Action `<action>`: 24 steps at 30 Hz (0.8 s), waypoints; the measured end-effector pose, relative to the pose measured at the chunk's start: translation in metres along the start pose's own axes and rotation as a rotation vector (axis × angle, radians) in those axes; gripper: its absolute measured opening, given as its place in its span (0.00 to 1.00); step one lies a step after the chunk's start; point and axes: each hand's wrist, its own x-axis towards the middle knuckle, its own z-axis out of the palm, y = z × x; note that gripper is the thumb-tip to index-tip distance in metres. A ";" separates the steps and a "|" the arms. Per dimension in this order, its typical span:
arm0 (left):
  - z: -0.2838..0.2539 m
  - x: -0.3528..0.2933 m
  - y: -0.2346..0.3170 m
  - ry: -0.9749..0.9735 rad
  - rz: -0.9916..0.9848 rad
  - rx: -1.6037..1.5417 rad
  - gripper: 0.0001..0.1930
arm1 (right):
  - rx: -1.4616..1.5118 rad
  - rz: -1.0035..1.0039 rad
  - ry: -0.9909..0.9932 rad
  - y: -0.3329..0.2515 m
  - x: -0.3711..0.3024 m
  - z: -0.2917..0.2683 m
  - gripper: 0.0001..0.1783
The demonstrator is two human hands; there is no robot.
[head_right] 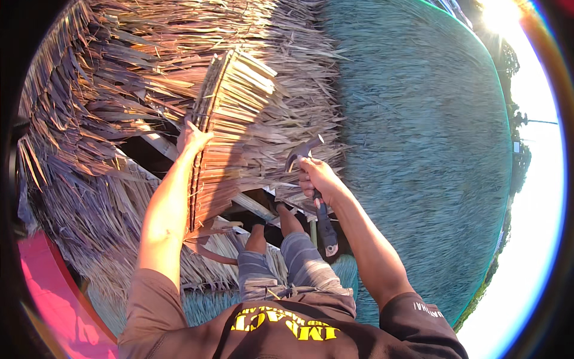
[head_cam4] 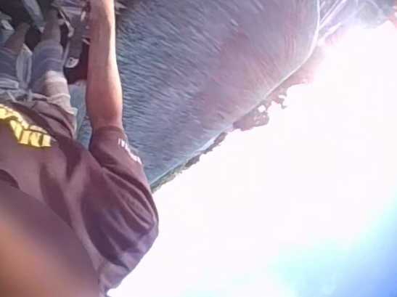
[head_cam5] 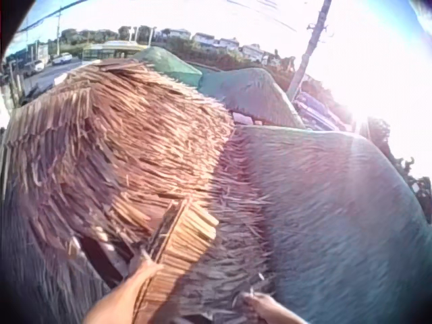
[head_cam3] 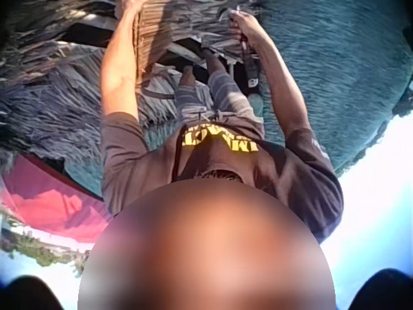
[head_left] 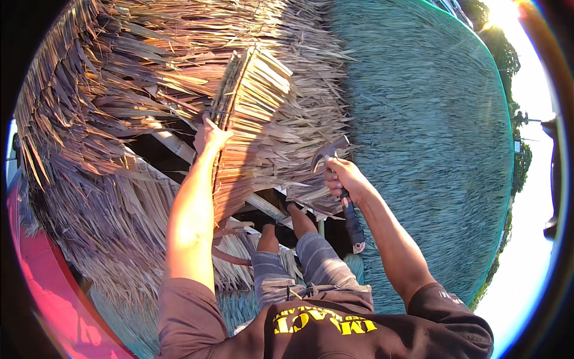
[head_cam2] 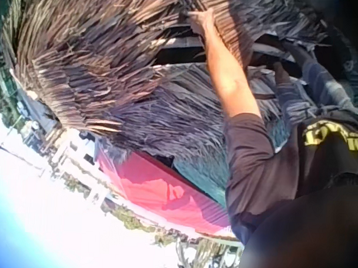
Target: The person installs thatch bundles onto a roof structure. They lift and position each bundle, then secure it by hammering nails into the underlying frame. The process is repeated across the visible roof area.
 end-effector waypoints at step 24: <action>-0.314 -0.133 0.167 0.070 0.481 0.733 0.52 | -0.677 -0.478 -0.056 0.052 0.159 0.048 0.09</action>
